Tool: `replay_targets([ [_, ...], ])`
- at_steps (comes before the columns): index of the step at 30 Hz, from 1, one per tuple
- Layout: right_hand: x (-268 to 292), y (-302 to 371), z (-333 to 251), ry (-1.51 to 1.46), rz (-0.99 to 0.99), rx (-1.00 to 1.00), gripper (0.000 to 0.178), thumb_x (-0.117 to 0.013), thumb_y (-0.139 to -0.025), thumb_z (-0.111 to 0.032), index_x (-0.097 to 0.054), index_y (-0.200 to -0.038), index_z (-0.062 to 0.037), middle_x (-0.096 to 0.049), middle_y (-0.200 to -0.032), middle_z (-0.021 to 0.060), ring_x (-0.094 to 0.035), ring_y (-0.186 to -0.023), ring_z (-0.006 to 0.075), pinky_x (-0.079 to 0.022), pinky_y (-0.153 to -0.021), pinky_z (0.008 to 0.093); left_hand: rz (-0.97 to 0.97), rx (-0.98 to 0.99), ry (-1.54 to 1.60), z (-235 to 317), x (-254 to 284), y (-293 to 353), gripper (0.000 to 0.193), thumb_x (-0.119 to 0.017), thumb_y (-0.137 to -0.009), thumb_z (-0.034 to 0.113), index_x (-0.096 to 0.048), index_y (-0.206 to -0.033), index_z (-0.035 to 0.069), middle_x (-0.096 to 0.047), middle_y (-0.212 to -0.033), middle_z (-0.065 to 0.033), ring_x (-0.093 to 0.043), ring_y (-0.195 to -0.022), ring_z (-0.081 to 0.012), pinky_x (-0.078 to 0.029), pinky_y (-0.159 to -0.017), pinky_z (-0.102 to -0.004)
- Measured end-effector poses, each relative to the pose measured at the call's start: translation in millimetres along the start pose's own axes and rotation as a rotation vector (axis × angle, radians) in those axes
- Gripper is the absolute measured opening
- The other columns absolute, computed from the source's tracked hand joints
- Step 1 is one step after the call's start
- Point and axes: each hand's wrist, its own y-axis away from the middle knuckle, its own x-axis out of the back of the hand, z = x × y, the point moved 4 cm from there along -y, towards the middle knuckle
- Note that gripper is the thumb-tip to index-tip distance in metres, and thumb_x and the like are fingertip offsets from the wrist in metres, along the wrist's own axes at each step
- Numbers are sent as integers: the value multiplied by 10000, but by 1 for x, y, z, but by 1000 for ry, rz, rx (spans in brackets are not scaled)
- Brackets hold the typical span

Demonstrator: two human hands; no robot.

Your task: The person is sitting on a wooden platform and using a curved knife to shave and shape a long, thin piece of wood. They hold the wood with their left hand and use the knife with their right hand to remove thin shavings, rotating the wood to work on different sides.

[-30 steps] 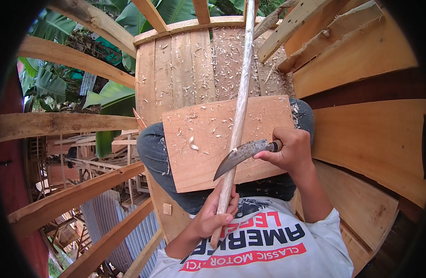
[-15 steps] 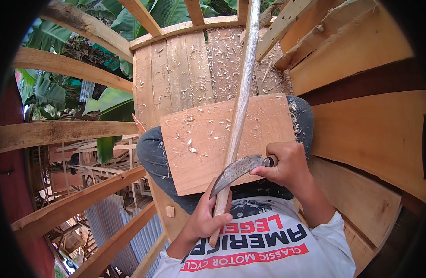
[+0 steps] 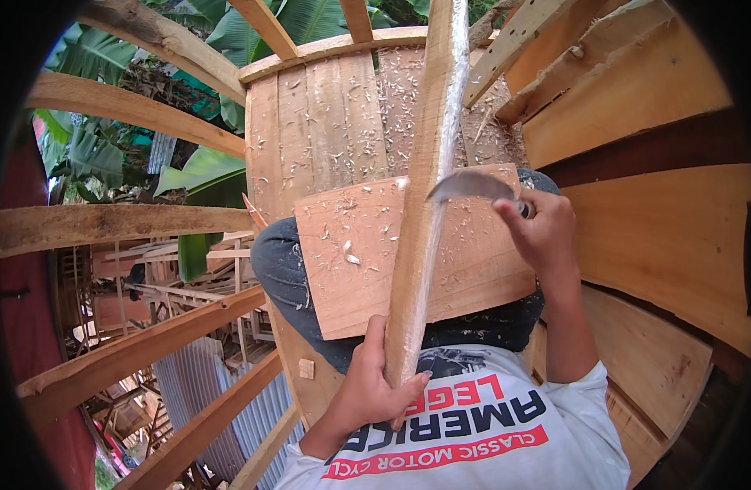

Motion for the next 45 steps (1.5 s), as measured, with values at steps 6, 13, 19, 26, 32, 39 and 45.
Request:
replay_targets([
  [6,50,-20,55,-95,116,-326,749,-575,-780,-679,-384,-540,5,-272,-474,62,-287,-514,104,-275,-436,350,-52,73,52,4,-6,11,669,-714,-670,229,-402,-1201,-33,-550,-878,-98,-534,-839,-150,-428,-769,-285],
  [13,4,45,-38,-39,-221,117,677,-693,-633,-681,-486,-505,-49,-445,-450,100,-499,-407,247,-383,-415,337,192,-185,-164,11,12,-8,584,-724,-692,151,-377,-1132,-15,-588,-794,-163,-618,-715,-220,-486,-678,-329],
  [19,-8,33,-29,90,-173,219,701,-687,-565,-733,-468,-486,-71,-454,-441,81,-510,-396,251,-383,-398,326,217,-86,-222,14,7,-7,581,-714,-712,165,-372,-1136,-38,-605,-721,-181,-649,-611,-294,-507,-591,-338],
  [26,-12,10,-4,100,-86,107,718,-648,-640,-729,-462,-485,-53,-441,-433,85,-480,-397,254,-371,-410,346,185,-12,-190,7,2,-5,615,-722,-706,214,-374,-1141,-46,-614,-742,-234,-664,-663,-357,-522,-634,-379],
  [32,22,-22,68,-31,79,-311,755,-577,-774,-677,-437,-527,23,-420,-436,146,-338,-415,256,-343,-431,354,105,20,-185,7,-5,4,609,-730,-688,210,-385,-1124,-38,-609,-768,-225,-661,-721,-322,-514,-659,-364],
  [39,-10,45,-31,-6,-302,116,710,-645,-652,-716,-536,-512,-28,-511,-462,119,-569,-465,294,-426,-445,370,198,29,-165,2,-2,-6,602,-743,-654,159,-398,-1117,-12,-601,-801,-186,-641,-739,-278,-493,-671,-351],
  [45,-10,27,-16,212,-309,79,730,-641,-595,-761,-535,-498,-44,-511,-464,113,-567,-448,280,-439,-444,357,208,89,-293,-5,0,-9,603,-748,-656,178,-418,-1121,-17,-615,-827,-205,-655,-756,-290,-501,-684,-356],
])
